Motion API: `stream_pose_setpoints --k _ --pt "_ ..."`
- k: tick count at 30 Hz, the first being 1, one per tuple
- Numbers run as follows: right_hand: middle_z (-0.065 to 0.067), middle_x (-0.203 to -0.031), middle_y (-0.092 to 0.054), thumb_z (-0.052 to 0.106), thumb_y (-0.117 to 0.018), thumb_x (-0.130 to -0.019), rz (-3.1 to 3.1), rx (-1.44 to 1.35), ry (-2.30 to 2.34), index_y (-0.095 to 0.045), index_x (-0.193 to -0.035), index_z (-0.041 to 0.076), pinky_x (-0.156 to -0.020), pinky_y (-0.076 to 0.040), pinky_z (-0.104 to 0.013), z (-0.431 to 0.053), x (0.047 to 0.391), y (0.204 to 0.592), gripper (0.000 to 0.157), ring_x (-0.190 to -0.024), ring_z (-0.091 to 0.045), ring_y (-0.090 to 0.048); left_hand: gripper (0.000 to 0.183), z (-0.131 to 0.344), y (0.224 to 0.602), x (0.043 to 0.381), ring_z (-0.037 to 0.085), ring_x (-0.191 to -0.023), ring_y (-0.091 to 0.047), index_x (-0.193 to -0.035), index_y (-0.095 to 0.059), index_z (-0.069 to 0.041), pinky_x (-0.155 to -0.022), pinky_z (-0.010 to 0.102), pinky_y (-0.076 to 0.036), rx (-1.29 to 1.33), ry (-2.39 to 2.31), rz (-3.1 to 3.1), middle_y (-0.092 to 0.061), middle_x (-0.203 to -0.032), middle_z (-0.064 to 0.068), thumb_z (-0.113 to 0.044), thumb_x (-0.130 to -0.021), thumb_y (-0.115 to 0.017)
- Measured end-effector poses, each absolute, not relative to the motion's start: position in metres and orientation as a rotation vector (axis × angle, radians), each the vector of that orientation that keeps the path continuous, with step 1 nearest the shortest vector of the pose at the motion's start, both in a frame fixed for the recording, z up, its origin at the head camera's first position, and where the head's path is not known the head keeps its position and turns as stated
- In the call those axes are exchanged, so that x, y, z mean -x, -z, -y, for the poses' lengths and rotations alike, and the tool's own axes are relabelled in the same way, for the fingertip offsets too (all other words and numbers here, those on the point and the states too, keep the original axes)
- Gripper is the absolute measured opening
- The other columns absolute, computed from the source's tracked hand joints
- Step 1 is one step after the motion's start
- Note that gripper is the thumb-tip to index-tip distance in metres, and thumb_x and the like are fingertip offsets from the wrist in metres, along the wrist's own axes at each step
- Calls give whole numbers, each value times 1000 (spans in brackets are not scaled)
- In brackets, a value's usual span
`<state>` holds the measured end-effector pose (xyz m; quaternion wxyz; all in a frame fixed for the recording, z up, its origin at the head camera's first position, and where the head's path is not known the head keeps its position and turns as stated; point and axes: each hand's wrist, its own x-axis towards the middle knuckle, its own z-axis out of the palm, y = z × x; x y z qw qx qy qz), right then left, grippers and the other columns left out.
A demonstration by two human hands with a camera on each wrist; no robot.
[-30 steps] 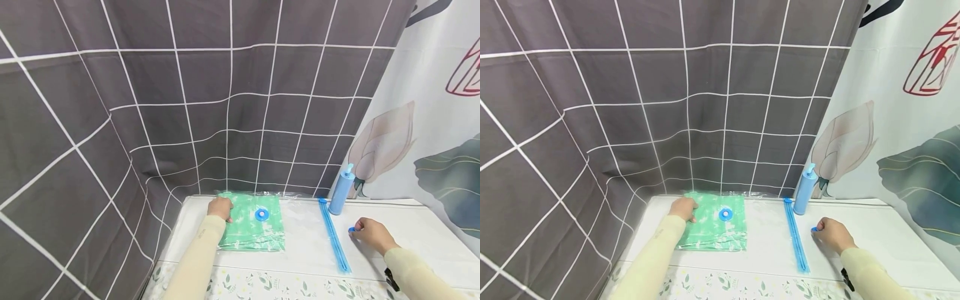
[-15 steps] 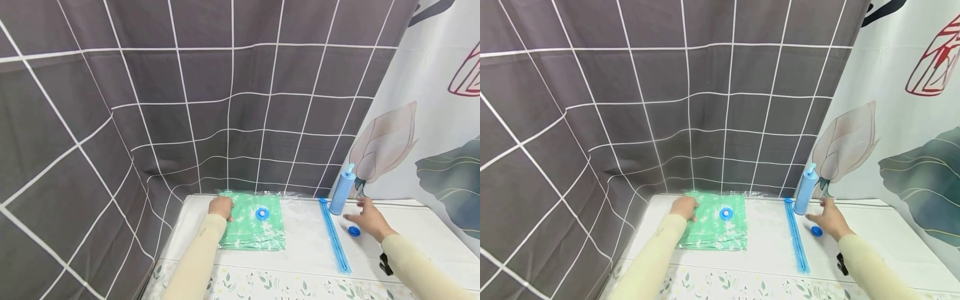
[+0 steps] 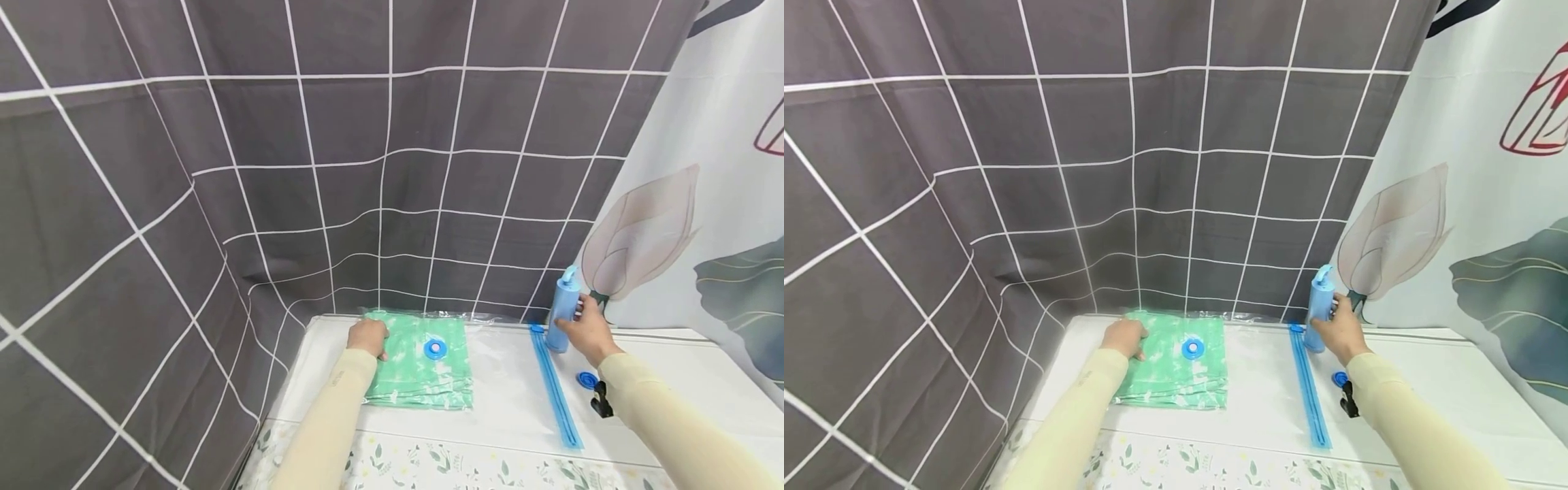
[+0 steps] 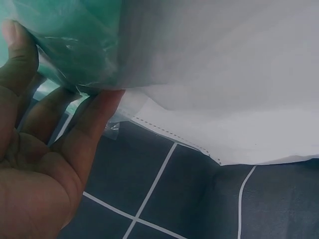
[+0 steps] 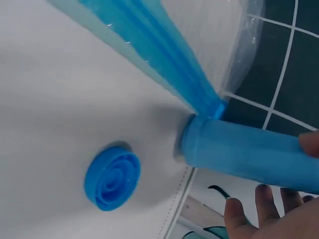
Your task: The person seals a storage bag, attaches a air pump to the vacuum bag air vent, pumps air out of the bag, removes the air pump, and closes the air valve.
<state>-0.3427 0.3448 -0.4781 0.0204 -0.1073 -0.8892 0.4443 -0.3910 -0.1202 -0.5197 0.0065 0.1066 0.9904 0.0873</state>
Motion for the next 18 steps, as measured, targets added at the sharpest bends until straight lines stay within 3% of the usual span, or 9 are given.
stream_pose_setpoints --k 5,12,18 --pt "-51 -175 -19 10 -59 -111 2795 347 -1318 -2 -173 -17 -127 -39 -82 -348 339 481 88 -157 -72 -34 62 120 512 385 40 -130 -78 -130 -85 -12 -116 57 -63 -313 -293 -3076 -85 -134 11 -30 -71 -93" --pt "-50 -170 -32 17 -66 -110 2841 177 -1237 -18 -171 -17 -123 -46 -80 -327 336 468 85 -154 -72 -42 61 135 576 433 34 -108 -83 -119 -90 -23 -96 55 -70 -422 -213 -3150 -89 -118 4 -42 -61 -95" --pt "-48 -161 -48 15 -73 -108 2743 -7 -1324 -30 -167 -16 -122 -52 -74 -274 346 445 79 -149 -66 -55 69 135 589 438 34 -121 -82 -138 -83 -26 -101 56 -70 -399 -186 -3102 -86 -134 4 -46 -73 -91"
